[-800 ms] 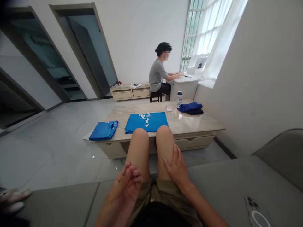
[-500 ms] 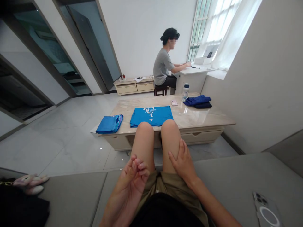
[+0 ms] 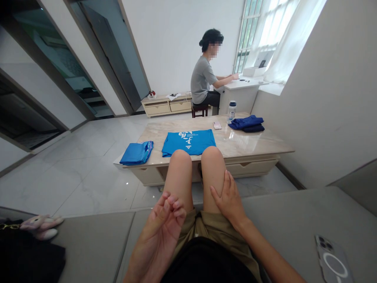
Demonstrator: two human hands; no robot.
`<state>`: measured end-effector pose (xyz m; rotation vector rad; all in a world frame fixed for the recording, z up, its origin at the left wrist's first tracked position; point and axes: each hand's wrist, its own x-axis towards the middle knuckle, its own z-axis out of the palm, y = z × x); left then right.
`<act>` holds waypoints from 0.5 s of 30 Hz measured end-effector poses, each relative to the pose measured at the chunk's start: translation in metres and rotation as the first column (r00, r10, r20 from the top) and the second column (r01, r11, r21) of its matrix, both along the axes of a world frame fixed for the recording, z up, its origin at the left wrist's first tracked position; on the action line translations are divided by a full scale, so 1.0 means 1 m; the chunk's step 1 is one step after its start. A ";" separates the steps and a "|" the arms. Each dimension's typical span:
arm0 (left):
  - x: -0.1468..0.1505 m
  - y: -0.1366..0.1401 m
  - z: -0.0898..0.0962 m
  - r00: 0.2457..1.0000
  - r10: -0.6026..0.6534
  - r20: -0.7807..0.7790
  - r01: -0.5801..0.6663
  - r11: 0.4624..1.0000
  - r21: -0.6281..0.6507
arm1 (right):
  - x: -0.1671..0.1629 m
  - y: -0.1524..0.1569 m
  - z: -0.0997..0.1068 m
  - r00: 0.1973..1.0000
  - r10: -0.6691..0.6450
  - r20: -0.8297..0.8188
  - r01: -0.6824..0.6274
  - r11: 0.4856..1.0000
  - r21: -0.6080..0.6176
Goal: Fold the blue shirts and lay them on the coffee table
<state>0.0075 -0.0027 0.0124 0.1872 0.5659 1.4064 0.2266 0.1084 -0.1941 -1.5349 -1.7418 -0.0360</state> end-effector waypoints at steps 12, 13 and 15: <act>-0.008 0.036 -0.030 0.954 0.021 -0.300 0.016 0.992 0.123 | -0.013 -0.010 0.009 0.999 -0.006 -0.035 0.004 0.998 -0.068; -0.010 0.041 -0.037 0.941 0.018 -0.339 0.022 0.994 0.111 | -0.013 -0.011 0.010 0.999 -0.010 -0.042 0.007 0.997 -0.080; -0.013 0.053 -0.049 0.894 0.022 -0.448 -0.001 0.999 0.047 | -0.014 -0.013 0.011 0.998 -0.013 -0.053 0.008 0.994 -0.105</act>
